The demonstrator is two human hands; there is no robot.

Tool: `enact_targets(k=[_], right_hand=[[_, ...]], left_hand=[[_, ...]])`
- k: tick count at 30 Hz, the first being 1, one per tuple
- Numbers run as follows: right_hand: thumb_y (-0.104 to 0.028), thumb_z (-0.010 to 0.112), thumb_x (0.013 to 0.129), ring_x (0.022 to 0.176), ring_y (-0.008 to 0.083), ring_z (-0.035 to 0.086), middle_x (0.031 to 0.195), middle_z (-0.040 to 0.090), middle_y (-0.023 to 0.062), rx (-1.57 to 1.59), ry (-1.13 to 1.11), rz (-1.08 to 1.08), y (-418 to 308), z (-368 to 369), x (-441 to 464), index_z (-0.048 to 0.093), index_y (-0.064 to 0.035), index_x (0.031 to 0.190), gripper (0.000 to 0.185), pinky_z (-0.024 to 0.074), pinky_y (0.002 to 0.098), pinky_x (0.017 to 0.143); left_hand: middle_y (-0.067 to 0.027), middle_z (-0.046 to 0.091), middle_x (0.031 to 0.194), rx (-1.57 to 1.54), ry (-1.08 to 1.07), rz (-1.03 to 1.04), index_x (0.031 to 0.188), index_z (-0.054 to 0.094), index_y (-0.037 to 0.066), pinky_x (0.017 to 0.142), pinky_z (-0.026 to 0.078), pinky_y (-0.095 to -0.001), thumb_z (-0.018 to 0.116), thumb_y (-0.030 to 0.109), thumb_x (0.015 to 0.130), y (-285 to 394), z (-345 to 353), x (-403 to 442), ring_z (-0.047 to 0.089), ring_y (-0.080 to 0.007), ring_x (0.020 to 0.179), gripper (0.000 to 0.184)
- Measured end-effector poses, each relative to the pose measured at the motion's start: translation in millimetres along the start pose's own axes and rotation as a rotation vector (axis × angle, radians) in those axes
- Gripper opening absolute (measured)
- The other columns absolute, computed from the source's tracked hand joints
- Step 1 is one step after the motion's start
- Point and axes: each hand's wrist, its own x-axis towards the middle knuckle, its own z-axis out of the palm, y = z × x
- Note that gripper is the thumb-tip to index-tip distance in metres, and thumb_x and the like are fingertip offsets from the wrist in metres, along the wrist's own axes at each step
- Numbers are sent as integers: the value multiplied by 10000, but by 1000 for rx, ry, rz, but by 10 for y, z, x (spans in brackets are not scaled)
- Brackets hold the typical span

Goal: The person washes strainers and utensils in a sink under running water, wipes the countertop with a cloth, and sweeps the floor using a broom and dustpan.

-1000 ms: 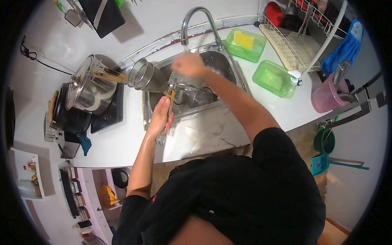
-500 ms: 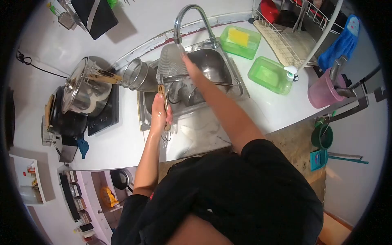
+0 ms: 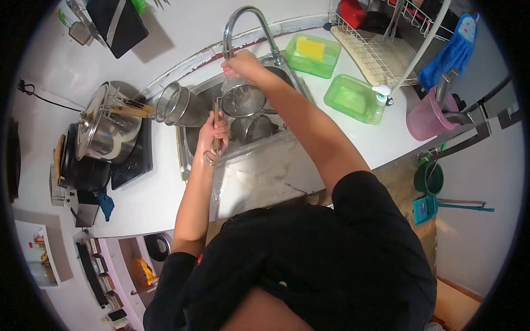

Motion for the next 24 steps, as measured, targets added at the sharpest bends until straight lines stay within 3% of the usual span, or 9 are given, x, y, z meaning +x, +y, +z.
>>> enact_targets(k=[5, 6, 9, 12, 15, 16, 20, 23, 24], right_hand=[[-345, 519, 797, 916, 229, 568, 998, 593, 132, -1361, 27, -663, 380, 134, -21, 601, -52, 962, 347, 471, 347, 755], [-398, 494, 803, 1083, 275, 462, 1173, 492, 158, -1339, 208, -602, 456, 228, -131, 555, -98, 1073, 408, 422, 394, 846], [-425, 473, 808, 1127, 289, 426, 1244, 427, 154, -985, 258, -221, 357, 300, -112, 477, -105, 1173, 486, 350, 419, 924], [-479, 416, 824, 1130, 295, 421, 1223, 452, 111, -178, 21, -201, 616, 76, 25, 462, -123, 1188, 511, 315, 485, 927], [-532, 392, 827, 1097, 266, 440, 1193, 479, 53, 459, -28, 527, 449, 4, -242, 446, -141, 1188, 534, 304, 485, 933], [-543, 358, 831, 1092, 278, 443, 1157, 504, 65, 539, -92, 521, 507, 16, -270, 460, -141, 1166, 533, 301, 549, 905], [-491, 389, 838, 958, 280, 536, 1015, 581, 87, 498, -32, 379, 943, -135, 111, 542, -109, 1053, 464, 383, 472, 866], [-415, 409, 843, 853, 292, 578, 912, 612, 112, -742, 105, -36, 613, -141, 67, 602, -61, 931, 413, 441, 430, 807], [-300, 456, 833, 781, 262, 598, 859, 622, 136, -786, 154, -119, 318, -10, -64, 624, -18, 828, 328, 491, 372, 730]], left_hand=[[3, 394, 557, -139, -248, -101, 856, 523, 49, 347, 340, -199, 381, 399, 899, -13, 1, -67, 351, -70, 384, 381], [0, 392, 555, -72, -241, -40, 846, 519, 46, 344, 337, -198, 372, 399, 902, -30, 33, -97, 347, -71, 379, 387], [-6, 382, 551, 31, -256, 82, 822, 503, 37, 336, 329, -194, 347, 394, 911, -56, 87, -217, 336, -74, 367, 399], [-6, 370, 551, -106, -318, 73, 822, 482, 25, 332, 328, -190, 332, 377, 919, -46, 50, -348, 331, -76, 362, 395], [0, 355, 549, -251, -314, 52, 828, 469, 33, 330, 321, -184, 333, 382, 917, -36, 38, -436, 328, -69, 374, 385], [6, 347, 547, -241, -316, 44, 823, 467, 50, 328, 312, -178, 337, 396, 913, -19, 39, -444, 322, -62, 382, 381], [17, 348, 540, -257, -195, -55, 820, 467, 71, 330, 301, -171, 342, 412, 909, 43, -19, -439, 323, -54, 389, 374], [20, 365, 536, 63, -23, -4, 813, 467, 76, 334, 300, -166, 353, 404, 909, 58, -66, -268, 336, -47, 389, 360], [17, 384, 536, 185, 99, 28, 822, 474, 84, 338, 302, -164, 372, 387, 908, 17, 41, -190, 332, -42, 383, 332]])
